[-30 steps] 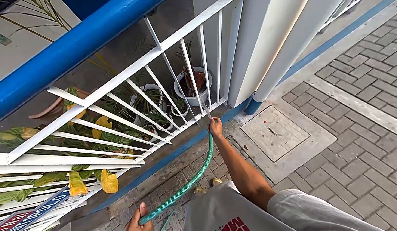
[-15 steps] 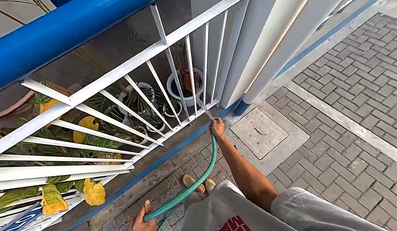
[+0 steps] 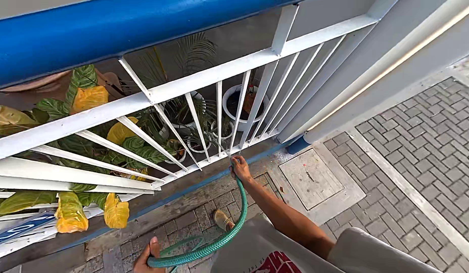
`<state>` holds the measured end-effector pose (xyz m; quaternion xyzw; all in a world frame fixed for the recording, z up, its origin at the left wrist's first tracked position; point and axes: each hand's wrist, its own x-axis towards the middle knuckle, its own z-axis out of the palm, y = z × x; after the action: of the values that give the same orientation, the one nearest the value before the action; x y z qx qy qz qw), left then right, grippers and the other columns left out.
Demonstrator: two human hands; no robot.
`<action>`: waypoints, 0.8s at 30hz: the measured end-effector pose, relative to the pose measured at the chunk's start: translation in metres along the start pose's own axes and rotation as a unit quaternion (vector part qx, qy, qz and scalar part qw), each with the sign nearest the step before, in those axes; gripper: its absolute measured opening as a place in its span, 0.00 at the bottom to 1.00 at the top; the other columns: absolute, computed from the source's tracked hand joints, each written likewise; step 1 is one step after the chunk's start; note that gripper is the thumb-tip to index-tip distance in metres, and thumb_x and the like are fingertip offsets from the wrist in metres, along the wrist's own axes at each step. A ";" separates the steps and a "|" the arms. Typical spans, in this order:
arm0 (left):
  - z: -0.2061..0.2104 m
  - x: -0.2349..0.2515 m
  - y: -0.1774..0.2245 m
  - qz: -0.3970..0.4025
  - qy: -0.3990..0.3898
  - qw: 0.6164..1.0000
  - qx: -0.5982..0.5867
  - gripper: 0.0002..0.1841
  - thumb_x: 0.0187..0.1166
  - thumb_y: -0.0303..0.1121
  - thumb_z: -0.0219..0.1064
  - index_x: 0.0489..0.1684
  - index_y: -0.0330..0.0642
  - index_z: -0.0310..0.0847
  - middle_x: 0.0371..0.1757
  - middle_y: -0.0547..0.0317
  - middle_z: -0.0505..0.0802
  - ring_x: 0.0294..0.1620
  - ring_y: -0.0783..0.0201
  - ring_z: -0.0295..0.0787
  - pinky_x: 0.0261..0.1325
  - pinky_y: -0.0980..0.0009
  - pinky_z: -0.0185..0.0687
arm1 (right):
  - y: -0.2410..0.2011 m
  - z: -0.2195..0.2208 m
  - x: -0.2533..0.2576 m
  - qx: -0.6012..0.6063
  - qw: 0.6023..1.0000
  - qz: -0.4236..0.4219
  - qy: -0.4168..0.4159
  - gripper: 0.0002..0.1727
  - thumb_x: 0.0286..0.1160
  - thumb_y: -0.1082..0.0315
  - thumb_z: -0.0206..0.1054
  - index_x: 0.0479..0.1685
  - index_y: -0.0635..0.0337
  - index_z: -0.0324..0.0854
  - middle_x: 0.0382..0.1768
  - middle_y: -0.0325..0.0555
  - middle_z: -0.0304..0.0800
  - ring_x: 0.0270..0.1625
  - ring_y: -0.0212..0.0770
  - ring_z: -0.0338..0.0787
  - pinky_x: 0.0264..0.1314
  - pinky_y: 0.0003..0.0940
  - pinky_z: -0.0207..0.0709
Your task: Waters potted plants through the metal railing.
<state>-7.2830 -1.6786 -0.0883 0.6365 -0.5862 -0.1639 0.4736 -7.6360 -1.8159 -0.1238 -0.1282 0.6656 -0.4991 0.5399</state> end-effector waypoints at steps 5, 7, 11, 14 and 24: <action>-0.042 -0.004 -0.024 -0.061 0.051 0.996 0.027 0.24 0.86 0.38 0.60 0.11 0.38 0.71 0.13 0.78 0.70 0.17 0.92 0.66 0.25 0.89 0.65 | 0.007 0.056 0.003 -0.006 0.999 -0.041 0.001 0.18 0.96 0.61 0.52 0.71 0.64 0.69 0.16 0.45 0.77 0.10 0.34 0.75 0.13 0.27 0.73; -0.051 -0.008 -0.027 -0.052 0.047 0.997 0.042 0.26 0.86 0.40 0.60 0.10 0.39 0.70 0.12 0.77 0.70 0.16 0.92 0.65 0.23 0.89 0.64 | 0.008 0.064 0.009 -0.023 0.999 -0.041 -0.014 0.17 0.95 0.62 0.53 0.71 0.64 0.70 0.17 0.45 0.77 0.11 0.34 0.75 0.15 0.28 0.74; -0.041 -0.012 -0.017 -0.043 0.007 0.997 0.067 0.28 0.86 0.41 0.60 0.08 0.38 0.68 0.10 0.73 0.68 0.14 0.89 0.63 0.21 0.87 0.60 | -0.003 0.060 0.033 -0.040 0.998 -0.046 -0.022 0.18 0.96 0.60 0.52 0.71 0.62 0.72 0.16 0.44 0.78 0.11 0.33 0.75 0.14 0.26 0.73; -0.020 -0.016 -0.004 -0.041 -0.026 0.998 0.045 0.28 0.86 0.41 0.61 0.07 0.38 0.69 0.10 0.73 0.68 0.13 0.88 0.63 0.20 0.87 0.60 | -0.012 0.051 0.051 -0.087 0.993 -0.042 -0.068 0.18 0.95 0.57 0.53 0.70 0.58 0.73 0.18 0.42 0.78 0.11 0.31 0.73 0.15 0.24 0.71; 0.006 -0.028 0.009 -0.047 -0.090 0.994 0.048 0.28 0.87 0.42 0.60 0.07 0.41 0.69 0.09 0.72 0.68 0.11 0.85 0.62 0.17 0.84 0.59 | -0.022 0.038 0.093 -0.104 0.986 -0.061 -0.115 0.17 0.96 0.58 0.52 0.69 0.58 0.73 0.19 0.41 0.76 0.11 0.31 0.71 0.13 0.24 0.70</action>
<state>-7.2998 -1.6543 -0.0938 0.6682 -0.6032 -0.2139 0.3794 -7.6475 -1.9115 -0.1580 -0.2811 0.6384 -0.4409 0.5648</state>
